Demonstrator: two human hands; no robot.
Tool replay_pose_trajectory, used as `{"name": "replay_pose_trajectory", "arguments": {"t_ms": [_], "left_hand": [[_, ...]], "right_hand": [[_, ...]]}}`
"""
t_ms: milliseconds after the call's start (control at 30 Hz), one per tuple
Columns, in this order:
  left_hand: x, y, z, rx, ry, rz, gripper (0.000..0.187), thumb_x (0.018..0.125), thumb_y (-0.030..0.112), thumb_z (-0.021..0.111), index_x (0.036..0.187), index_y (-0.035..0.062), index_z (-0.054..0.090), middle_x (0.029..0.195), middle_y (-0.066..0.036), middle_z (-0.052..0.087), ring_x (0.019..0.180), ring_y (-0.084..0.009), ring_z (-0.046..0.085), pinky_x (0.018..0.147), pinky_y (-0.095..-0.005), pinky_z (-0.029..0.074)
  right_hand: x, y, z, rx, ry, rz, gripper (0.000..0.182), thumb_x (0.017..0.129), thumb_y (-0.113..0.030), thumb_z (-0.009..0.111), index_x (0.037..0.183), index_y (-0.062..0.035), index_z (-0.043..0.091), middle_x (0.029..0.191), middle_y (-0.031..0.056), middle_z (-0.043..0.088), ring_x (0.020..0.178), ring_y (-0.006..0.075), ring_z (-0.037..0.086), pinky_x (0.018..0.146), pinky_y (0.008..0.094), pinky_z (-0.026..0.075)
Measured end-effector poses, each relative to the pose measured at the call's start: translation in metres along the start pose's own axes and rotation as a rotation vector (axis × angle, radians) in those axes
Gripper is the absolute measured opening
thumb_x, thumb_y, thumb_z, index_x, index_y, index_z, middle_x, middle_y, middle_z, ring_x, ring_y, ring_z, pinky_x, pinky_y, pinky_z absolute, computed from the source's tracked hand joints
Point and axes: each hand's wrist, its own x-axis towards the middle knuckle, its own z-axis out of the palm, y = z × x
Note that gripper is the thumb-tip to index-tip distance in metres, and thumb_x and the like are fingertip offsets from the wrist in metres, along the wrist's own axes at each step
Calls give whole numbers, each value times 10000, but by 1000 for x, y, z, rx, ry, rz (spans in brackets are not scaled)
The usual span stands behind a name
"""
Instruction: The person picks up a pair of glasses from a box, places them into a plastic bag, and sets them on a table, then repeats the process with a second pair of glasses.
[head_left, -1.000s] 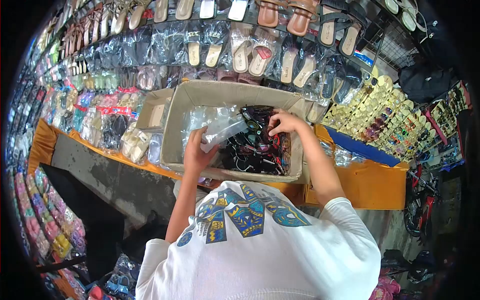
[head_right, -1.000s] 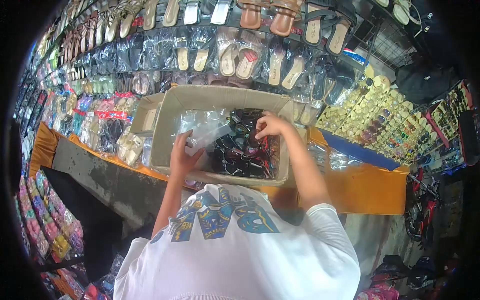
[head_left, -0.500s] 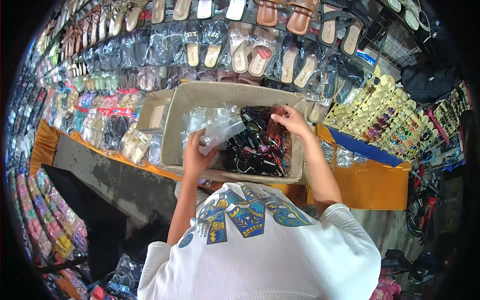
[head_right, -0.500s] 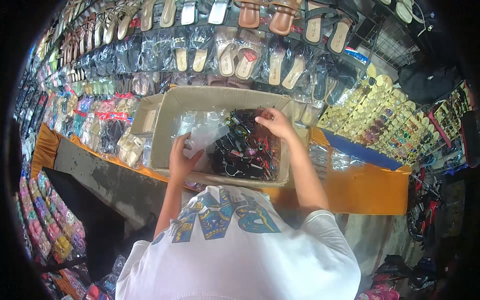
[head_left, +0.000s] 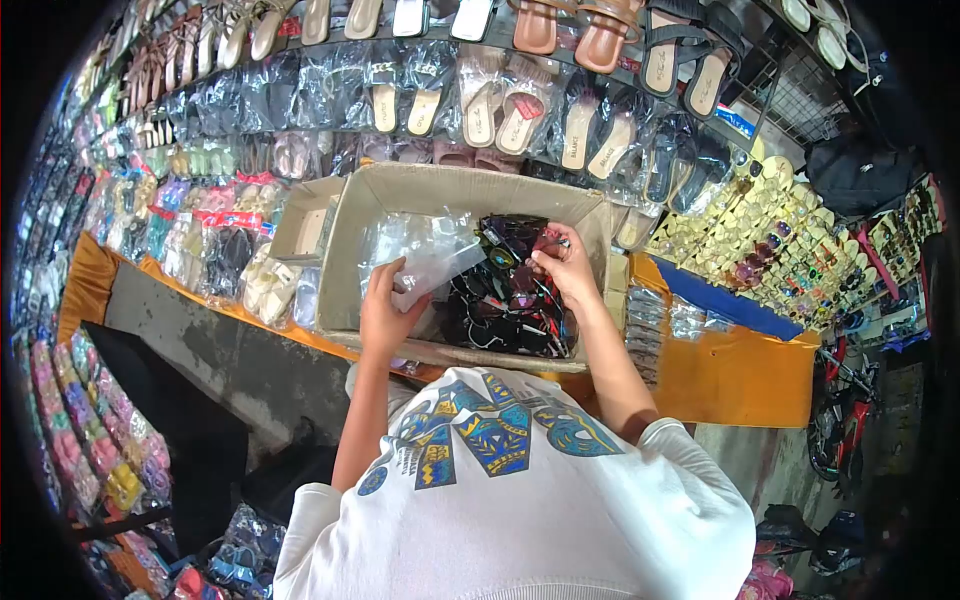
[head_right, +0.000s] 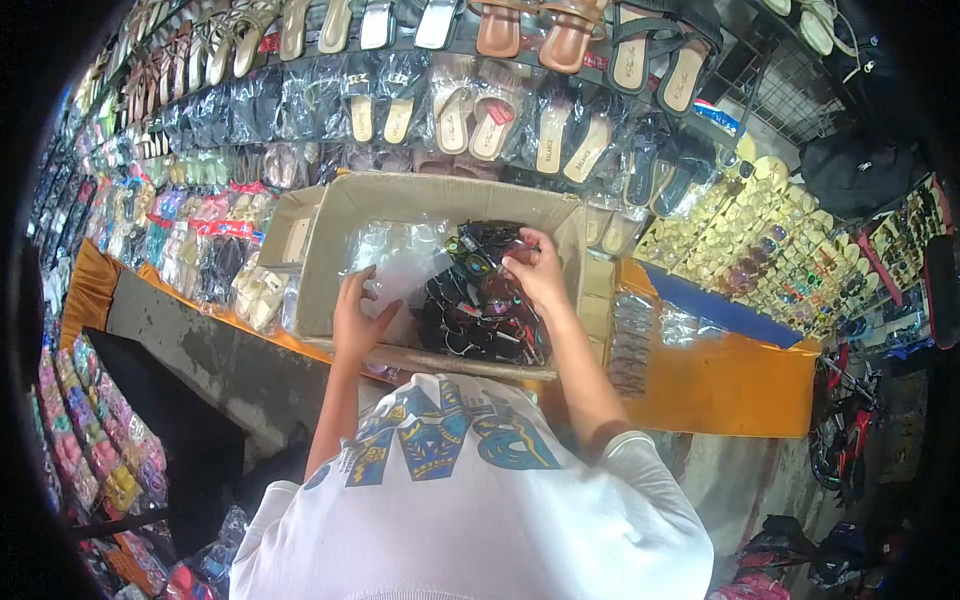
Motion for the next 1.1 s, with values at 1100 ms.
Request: {"name": "replay_pose_trajectory", "arguments": {"t_ms": [1100], "left_hand": [[-1, -4, 0, -61, -28, 29, 765, 691, 75, 910, 1387, 61, 593, 1144, -80, 684, 840, -212, 637, 832, -360, 542]], "right_hand": [[-35, -24, 44, 350, 206, -191, 140, 1013, -71, 656, 1119, 3, 603, 1023, 86, 680, 899, 186, 711, 852, 362, 616]]}}
